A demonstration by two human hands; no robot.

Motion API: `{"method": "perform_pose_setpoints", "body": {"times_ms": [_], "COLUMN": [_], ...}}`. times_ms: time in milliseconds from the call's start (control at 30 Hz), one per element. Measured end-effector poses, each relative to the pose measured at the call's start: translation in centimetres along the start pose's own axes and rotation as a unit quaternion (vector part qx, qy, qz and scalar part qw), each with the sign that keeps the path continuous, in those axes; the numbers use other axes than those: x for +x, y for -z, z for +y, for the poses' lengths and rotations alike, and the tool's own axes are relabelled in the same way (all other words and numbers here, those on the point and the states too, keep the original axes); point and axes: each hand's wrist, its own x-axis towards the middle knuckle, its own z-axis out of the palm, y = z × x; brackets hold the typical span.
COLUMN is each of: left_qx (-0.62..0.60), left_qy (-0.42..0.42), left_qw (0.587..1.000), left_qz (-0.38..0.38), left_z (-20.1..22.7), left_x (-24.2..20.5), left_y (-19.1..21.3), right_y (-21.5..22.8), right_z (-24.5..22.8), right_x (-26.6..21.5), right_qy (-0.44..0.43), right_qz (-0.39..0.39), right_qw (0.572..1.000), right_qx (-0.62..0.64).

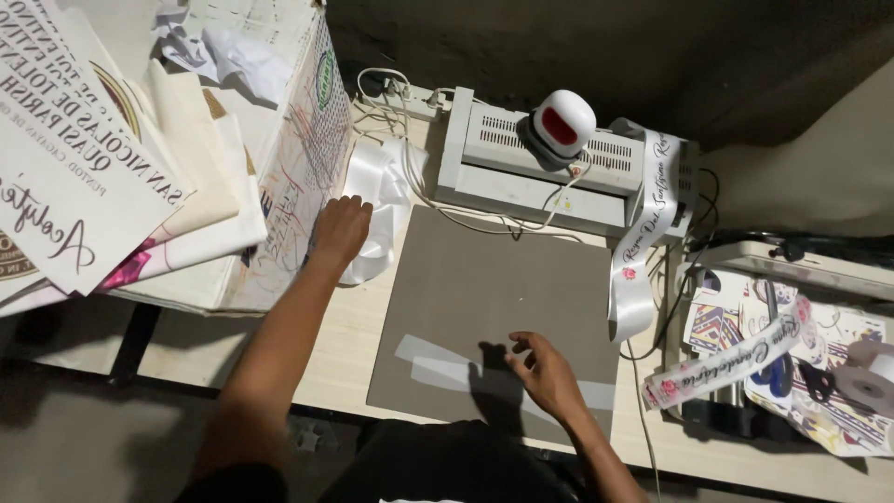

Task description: The person irons printed text onto white satin ribbons using a handheld iron. They position the ribbon on a heat-resistant mat, press the iron along the printed area, and then peel off the backing paper. The process is repeated for multiple ribbons with different printed names.

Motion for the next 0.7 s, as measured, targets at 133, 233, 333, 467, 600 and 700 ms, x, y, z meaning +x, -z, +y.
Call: {"method": "perform_pose_setpoints", "body": {"times_ms": [133, 233, 333, 467, 600, 700], "left_qx": [-0.067, -0.14, -0.164, -0.158, -0.18, -0.204], "left_qy": [-0.031, -0.03, -0.038, -0.074, -0.182, -0.209], "left_qw": [0.98, 0.956, 0.947, 0.946, 0.915, 0.889], "left_qz": [0.183, 0.256, 0.273, 0.273, 0.313, 0.352], "left_z": [3.1, 5.3, 7.4, 10.1, 12.8, 13.3], "left_x": [-3.4, -6.2, -8.8, -10.4, -9.6, -7.6], "left_y": [6.1, 11.3, 16.2, 21.9, 26.9, 28.6], "right_y": [1.1, 1.6, 2.4, 4.0, 4.5, 6.2], "right_z": [-0.7, -2.8, -5.6, -10.8, -12.5, -11.7], "right_x": [2.1, 3.8, 5.3, 5.7, 5.2, 4.7], "right_qy": [0.003, 0.019, 0.044, 0.194, 0.305, 0.216], "right_qz": [-0.02, -0.04, -0.077, -0.047, -0.105, -0.137], "right_qw": [1.0, 0.999, 0.996, 0.978, 0.922, 0.916], "right_qx": [-0.014, -0.008, 0.024, 0.061, 0.216, 0.308]}}
